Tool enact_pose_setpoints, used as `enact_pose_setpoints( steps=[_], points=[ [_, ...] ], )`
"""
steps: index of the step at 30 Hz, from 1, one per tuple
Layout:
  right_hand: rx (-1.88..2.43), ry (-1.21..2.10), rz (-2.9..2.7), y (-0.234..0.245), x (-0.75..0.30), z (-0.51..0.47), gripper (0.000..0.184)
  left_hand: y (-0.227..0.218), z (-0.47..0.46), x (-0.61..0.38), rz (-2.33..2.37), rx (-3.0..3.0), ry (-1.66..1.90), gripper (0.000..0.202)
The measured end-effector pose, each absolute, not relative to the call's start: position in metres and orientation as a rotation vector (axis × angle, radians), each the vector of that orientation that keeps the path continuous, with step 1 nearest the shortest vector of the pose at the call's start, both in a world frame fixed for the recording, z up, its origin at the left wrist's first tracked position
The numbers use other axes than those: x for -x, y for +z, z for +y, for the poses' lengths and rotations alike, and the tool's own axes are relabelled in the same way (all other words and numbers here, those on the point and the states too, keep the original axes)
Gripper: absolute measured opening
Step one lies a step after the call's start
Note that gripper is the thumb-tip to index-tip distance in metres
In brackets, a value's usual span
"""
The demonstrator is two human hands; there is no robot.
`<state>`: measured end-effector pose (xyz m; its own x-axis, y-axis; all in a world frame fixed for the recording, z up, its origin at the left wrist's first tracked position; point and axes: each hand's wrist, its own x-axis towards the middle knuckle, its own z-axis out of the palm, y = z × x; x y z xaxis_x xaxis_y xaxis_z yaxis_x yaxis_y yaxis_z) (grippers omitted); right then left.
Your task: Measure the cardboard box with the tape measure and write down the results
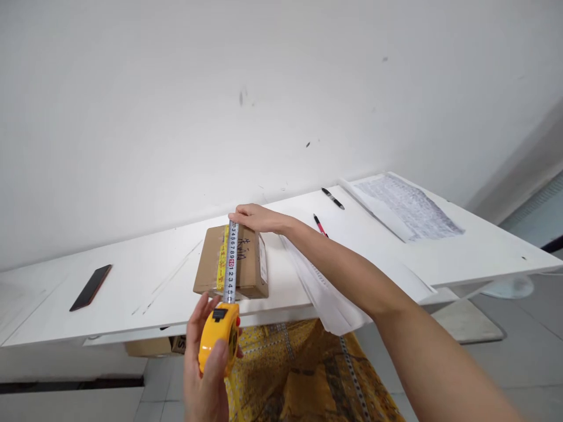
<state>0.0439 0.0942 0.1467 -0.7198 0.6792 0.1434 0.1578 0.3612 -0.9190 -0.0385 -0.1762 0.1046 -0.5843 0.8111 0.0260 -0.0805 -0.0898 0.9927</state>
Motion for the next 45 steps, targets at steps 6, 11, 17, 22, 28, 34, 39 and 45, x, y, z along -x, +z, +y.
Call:
enact_pose_setpoints(
  steps=[6,11,17,22,28,34,39,45],
  points=[
    [0.942,1.312,-2.021,0.147,-0.046,0.106,0.031,0.117,-0.175,0.049,1.417,-0.657,1.548,0.074],
    [1.096,1.115,-2.048,0.138,-0.043,0.104,0.036,0.124,-0.178,0.068,1.368,-0.611,1.5,0.067],
    [0.967,1.308,-1.89,0.123,-0.045,0.092,0.02,0.121,-0.19,0.084,1.347,-0.588,1.406,0.067],
    [0.879,1.492,-1.725,0.108,-0.038,0.092,0.028,0.117,-0.19,0.078,1.312,-0.612,1.401,0.065],
    [0.869,1.505,-1.678,0.099,-0.034,0.099,0.032,0.122,-0.182,0.082,1.203,-0.538,1.393,0.059],
    [0.881,1.475,-1.68,0.1,-0.036,0.096,0.035,0.12,-0.176,0.08,1.224,-0.582,1.368,0.061],
    [0.907,1.436,-1.709,0.104,-0.035,0.095,0.032,0.116,-0.176,0.078,1.286,-0.617,1.334,0.066],
    [0.83,1.373,-1.658,0.128,-0.053,0.094,0.024,0.141,-0.184,0.116,1.313,-0.76,1.419,0.073]
  ],
)
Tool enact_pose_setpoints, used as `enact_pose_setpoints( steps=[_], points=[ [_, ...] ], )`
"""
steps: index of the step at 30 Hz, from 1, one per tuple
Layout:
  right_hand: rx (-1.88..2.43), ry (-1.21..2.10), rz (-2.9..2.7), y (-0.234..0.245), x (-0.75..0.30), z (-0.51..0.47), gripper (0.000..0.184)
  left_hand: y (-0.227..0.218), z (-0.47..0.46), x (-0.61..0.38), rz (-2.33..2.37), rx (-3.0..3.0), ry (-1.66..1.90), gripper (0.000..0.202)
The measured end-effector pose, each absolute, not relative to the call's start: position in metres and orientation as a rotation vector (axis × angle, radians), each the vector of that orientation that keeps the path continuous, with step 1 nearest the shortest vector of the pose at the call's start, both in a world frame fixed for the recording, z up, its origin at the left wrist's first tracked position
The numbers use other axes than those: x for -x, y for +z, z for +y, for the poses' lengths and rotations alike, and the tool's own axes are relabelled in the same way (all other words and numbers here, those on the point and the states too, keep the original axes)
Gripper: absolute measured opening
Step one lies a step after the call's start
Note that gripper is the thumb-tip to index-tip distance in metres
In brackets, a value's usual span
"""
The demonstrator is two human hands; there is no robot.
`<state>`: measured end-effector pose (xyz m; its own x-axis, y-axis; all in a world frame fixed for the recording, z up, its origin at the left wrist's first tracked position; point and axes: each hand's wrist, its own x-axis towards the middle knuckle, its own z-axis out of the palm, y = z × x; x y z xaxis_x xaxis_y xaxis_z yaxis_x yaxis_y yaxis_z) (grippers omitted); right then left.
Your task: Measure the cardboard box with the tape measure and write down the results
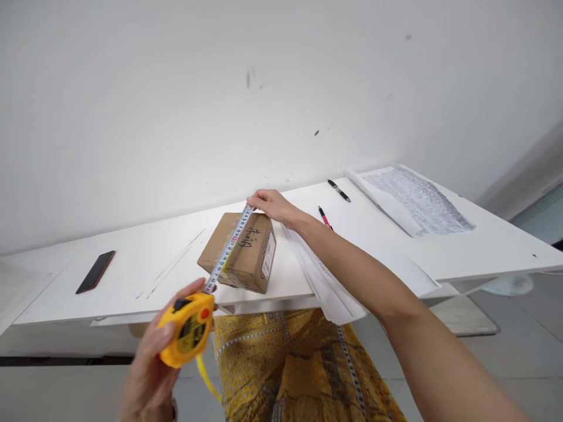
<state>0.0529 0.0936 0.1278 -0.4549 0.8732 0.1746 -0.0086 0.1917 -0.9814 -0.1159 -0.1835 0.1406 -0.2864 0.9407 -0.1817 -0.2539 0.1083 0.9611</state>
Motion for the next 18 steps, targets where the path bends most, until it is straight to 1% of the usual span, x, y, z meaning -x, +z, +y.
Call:
enact_pose_setpoints(
  steps=[3,6,9,12,15,18],
  points=[
    [0.757,1.357,-1.541,0.144,-0.076,0.076,0.02,0.162,-0.177,0.151,1.371,-0.816,1.567,0.067],
    [0.749,1.375,-1.473,0.148,-0.096,0.043,0.018,0.178,-0.151,0.194,1.349,-0.917,1.513,0.065],
    [0.787,1.374,-1.486,0.133,-0.101,0.006,0.025,0.184,-0.108,0.237,1.296,-1.105,1.387,0.053],
    [0.819,1.386,-1.478,0.108,-0.093,-0.02,0.032,0.183,-0.059,0.267,1.251,-1.199,1.238,0.046],
    [0.849,1.405,-1.395,0.087,-0.082,-0.029,0.037,0.179,-0.019,0.277,1.212,-1.252,1.116,0.043],
    [0.868,1.395,-1.331,0.079,-0.074,-0.027,0.038,0.174,0.003,0.275,1.204,-1.271,1.029,0.039]
  ],
)
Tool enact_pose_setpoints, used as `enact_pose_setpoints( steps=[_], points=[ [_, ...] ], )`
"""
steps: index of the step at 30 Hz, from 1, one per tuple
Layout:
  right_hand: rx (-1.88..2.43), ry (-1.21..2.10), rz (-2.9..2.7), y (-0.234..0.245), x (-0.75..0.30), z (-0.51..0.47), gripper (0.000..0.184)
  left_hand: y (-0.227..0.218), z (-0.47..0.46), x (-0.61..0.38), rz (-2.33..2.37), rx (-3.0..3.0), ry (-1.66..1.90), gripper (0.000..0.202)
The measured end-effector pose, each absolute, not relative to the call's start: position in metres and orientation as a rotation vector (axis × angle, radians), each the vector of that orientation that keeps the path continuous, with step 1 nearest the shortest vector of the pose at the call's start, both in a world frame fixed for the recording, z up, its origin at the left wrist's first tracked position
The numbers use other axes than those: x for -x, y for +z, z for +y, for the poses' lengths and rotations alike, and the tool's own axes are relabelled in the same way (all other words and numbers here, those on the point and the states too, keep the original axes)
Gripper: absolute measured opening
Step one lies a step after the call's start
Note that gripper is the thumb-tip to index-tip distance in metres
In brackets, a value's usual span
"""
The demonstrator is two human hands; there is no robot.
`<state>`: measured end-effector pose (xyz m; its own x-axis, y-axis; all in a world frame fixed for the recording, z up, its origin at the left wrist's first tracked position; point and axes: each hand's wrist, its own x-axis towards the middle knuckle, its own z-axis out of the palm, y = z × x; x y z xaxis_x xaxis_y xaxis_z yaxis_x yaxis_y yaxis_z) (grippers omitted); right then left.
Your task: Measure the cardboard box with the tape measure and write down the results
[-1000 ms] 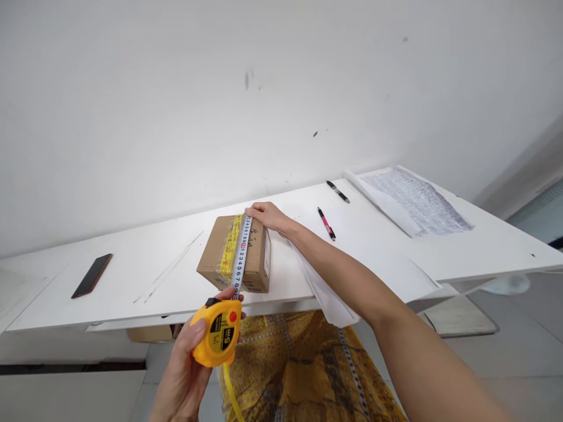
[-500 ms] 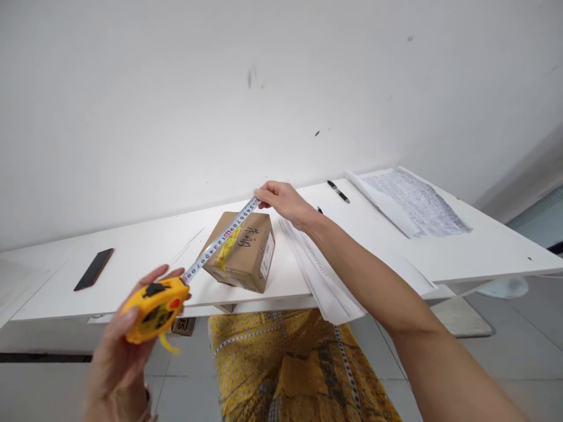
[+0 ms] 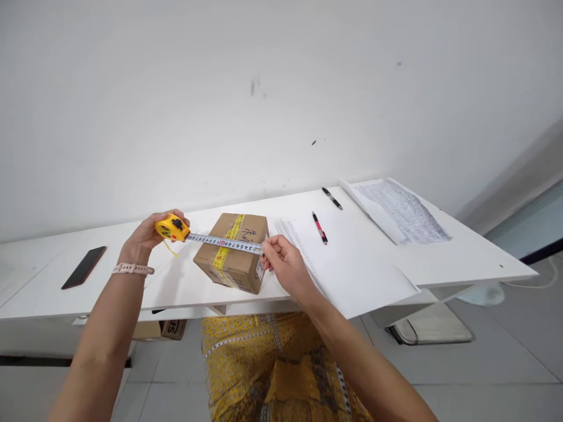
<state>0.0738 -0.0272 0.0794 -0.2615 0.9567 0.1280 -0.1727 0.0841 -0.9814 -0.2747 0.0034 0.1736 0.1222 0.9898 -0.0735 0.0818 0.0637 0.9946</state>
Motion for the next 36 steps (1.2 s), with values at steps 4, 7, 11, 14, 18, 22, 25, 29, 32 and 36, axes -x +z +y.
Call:
enact_pose_setpoints(
  steps=[4,7,11,14,18,22,25,29,32,36],
  points=[
    [0.844,1.421,-1.357,0.078,-0.065,-0.024,0.037,0.169,0.015,0.267,1.191,-1.283,0.943,0.036],
    [0.838,1.424,-1.381,0.076,-0.059,-0.024,0.033,0.166,0.017,0.263,1.18,-1.289,0.902,0.036],
    [0.825,1.405,-1.41,0.071,-0.056,-0.023,0.029,0.161,0.017,0.257,1.139,-1.293,0.88,0.036],
    [0.816,1.4,-1.437,0.072,-0.057,-0.02,0.027,0.157,0.016,0.251,1.096,-1.295,0.865,0.035],
    [0.835,1.4,-1.506,0.076,-0.061,-0.016,0.028,0.153,0.015,0.249,1.042,-1.299,0.847,0.036],
    [0.825,1.452,-1.509,0.079,-0.064,-0.013,0.033,0.152,0.013,0.252,1.005,-1.321,0.824,0.04],
    [0.815,1.474,-1.477,0.078,-0.064,-0.012,0.034,0.152,0.012,0.256,0.991,-1.347,0.806,0.041],
    [0.8,1.453,-1.456,0.076,-0.065,-0.013,0.033,0.152,0.013,0.26,0.989,-1.373,0.788,0.039],
    [0.791,1.451,-1.459,0.074,-0.065,-0.012,0.032,0.151,0.014,0.261,0.984,-1.389,0.776,0.038],
    [0.782,1.446,-1.462,0.073,-0.065,-0.011,0.031,0.15,0.015,0.261,0.982,-1.405,0.754,0.038]
  ],
)
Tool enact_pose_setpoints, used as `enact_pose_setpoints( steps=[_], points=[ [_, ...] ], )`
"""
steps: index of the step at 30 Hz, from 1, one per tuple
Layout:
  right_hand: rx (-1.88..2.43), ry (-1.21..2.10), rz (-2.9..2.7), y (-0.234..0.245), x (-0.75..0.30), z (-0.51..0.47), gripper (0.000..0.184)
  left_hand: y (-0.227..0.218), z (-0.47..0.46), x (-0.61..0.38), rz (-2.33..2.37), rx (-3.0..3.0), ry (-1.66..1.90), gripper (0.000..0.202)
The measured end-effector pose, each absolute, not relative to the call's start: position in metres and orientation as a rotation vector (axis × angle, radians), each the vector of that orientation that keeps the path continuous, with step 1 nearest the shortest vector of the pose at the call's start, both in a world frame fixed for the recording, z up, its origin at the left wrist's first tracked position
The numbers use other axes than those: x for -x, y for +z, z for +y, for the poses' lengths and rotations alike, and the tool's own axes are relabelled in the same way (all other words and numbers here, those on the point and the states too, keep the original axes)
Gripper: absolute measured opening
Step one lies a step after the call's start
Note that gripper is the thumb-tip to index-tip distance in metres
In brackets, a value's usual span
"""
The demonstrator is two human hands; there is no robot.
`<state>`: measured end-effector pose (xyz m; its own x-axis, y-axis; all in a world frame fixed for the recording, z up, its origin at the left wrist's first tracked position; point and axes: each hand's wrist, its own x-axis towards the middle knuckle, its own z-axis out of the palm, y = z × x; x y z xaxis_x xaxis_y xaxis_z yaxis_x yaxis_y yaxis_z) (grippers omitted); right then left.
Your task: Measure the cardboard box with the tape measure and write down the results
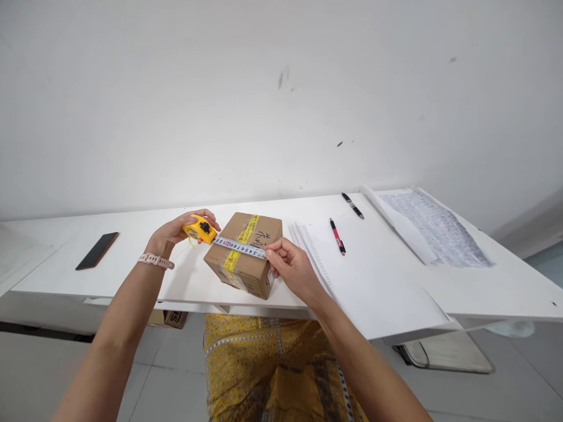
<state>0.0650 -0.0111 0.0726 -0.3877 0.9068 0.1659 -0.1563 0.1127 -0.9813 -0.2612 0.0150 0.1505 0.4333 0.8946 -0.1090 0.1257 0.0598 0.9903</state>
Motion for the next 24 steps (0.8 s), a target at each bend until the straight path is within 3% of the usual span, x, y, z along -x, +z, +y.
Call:
enact_pose_setpoints(
  steps=[17,24],
  points=[
    [0.778,1.403,-1.479,0.073,-0.065,-0.017,0.029,0.157,0.008,0.252,1.012,-1.45,0.75,0.041],
    [0.819,1.4,-1.603,0.076,-0.074,-0.015,0.031,0.192,-0.011,0.231,1.141,-1.66,0.596,0.038]
  ],
)
